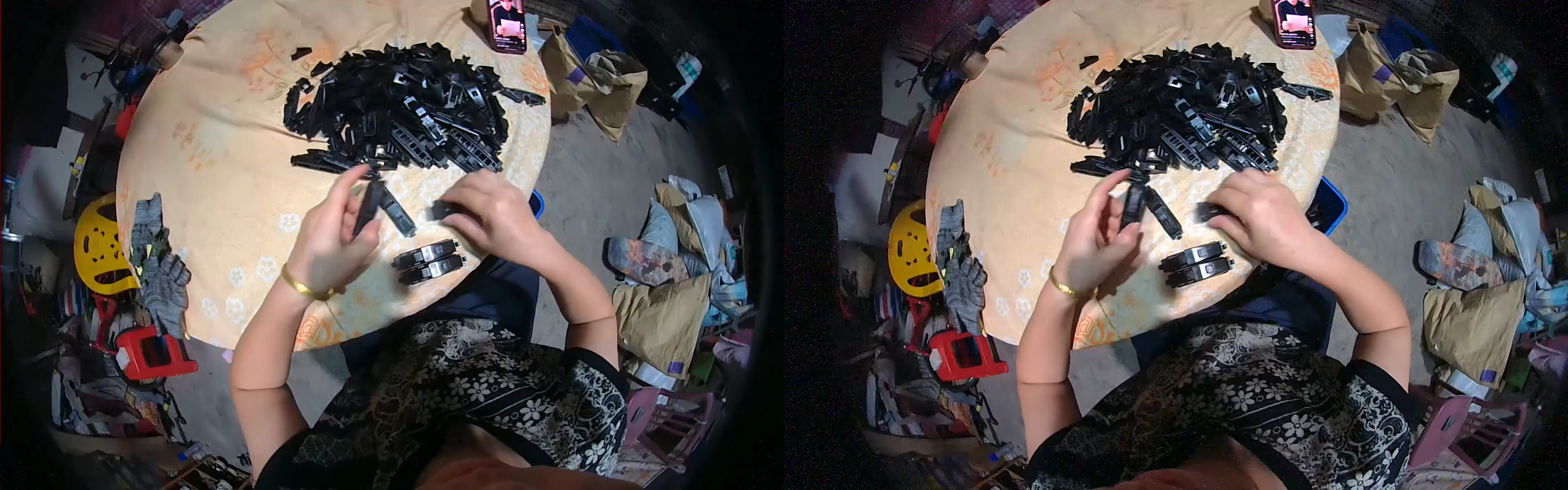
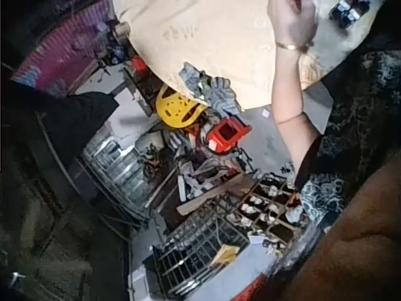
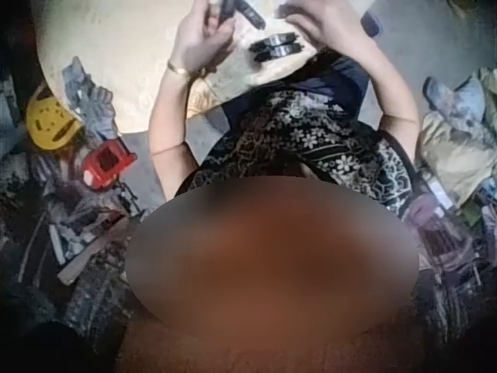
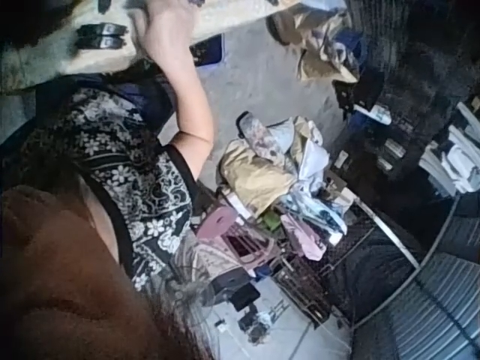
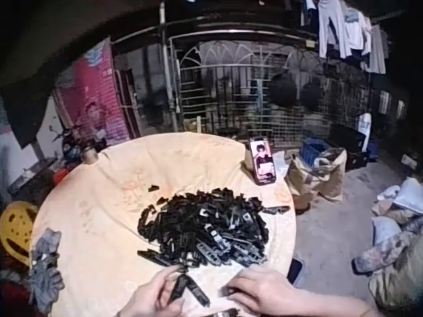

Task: The person assembles black plastic buckle components by hand on a table.

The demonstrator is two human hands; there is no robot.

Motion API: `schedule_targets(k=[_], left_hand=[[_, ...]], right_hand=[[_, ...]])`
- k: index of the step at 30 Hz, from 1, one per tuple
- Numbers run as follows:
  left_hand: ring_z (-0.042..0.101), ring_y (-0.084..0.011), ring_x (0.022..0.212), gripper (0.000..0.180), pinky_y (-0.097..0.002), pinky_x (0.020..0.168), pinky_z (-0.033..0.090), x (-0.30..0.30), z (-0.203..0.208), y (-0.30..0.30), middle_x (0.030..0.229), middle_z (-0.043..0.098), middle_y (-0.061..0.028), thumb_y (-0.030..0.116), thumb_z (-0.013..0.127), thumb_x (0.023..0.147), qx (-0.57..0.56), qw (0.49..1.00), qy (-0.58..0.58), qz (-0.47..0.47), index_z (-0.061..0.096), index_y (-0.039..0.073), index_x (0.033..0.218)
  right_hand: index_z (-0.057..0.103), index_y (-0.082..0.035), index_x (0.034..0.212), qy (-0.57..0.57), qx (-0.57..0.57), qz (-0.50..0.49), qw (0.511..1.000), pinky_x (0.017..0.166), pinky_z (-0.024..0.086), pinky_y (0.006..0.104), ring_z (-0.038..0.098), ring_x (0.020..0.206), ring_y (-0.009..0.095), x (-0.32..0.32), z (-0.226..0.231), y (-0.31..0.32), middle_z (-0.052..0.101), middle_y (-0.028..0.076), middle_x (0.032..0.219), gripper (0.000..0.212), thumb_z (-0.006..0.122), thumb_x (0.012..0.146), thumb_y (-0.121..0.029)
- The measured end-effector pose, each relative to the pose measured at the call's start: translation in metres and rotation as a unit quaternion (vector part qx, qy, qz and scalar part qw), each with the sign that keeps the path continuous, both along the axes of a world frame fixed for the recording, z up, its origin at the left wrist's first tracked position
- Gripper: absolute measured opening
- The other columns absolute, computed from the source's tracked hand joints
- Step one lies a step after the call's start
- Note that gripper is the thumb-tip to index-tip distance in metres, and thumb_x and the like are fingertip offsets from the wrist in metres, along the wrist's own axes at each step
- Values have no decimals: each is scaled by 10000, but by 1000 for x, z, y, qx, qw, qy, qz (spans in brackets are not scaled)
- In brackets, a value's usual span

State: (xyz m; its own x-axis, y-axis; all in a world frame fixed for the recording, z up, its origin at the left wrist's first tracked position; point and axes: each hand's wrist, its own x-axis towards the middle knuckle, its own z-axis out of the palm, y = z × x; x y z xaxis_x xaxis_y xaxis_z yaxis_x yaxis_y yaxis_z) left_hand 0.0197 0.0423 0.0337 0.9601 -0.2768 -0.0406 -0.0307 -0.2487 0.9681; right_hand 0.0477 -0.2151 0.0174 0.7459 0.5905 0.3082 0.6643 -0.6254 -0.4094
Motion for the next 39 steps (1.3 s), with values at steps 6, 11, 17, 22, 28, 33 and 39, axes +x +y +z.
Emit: schedule_targets(k=[6,11,17,22,28,33,39], left_hand=[[637,-395,718,430,-443,649,494,-2,7,8,739,627,-224,180,627,823,342,939,-11,11,464,4,1179],[611,-403,801,299,-470,708,500,-8,1,2,871,614,-222,97,577,803,399,896,-196,5,516,21,1085],[564,-353,835,245,-426,741,489,-2,-15,-1,854,597,-183,-11,555,756,349,898,-270,1,603,-1,996],[590,-312,821,252,-374,742,481,-3,-20,-19,843,618,-151,11,711,720,221,924,-309,-45,644,-21,961],[593,-291,741,202,-359,689,489,1,-23,-1,755,590,-125,24,770,646,250,948,-196,-20,664,-24,811],[574,-268,668,180,-356,605,466,-1,-23,-11,703,582,-120,34,778,620,225,932,-283,-32,669,-22,752],[576,-267,672,175,-360,619,472,-2,-28,-16,691,582,-115,58,786,625,223,932,-286,-15,670,-9,737]], right_hand=[[662,-15,1020,283,124,160,938,765,480,372,605,855,297,3,6,32,652,118,883,250,715,807,-136],[661,-21,999,124,95,63,986,781,487,384,605,866,310,13,6,31,656,134,892,268,710,795,-188],[656,-11,957,-23,108,13,994,776,479,378,567,869,297,12,-8,26,603,102,877,243,712,774,-161],[673,-25,945,47,114,85,989,749,476,362,574,821,282,8,-5,19,621,93,864,241,737,758,-163],[685,-24,923,1,63,93,994,703,480,360,576,796,269,6,-4,19,614,92,838,244,746,730,-159],[678,-35,885,18,44,146,988,716,481,384,569,819,281,10,-2,29,574,89,800,210,725,730,-168],[658,-40,855,5,27,131,991,709,478,390,571,807,290,9,10,19,571,94,795,210,738,705,-165]])
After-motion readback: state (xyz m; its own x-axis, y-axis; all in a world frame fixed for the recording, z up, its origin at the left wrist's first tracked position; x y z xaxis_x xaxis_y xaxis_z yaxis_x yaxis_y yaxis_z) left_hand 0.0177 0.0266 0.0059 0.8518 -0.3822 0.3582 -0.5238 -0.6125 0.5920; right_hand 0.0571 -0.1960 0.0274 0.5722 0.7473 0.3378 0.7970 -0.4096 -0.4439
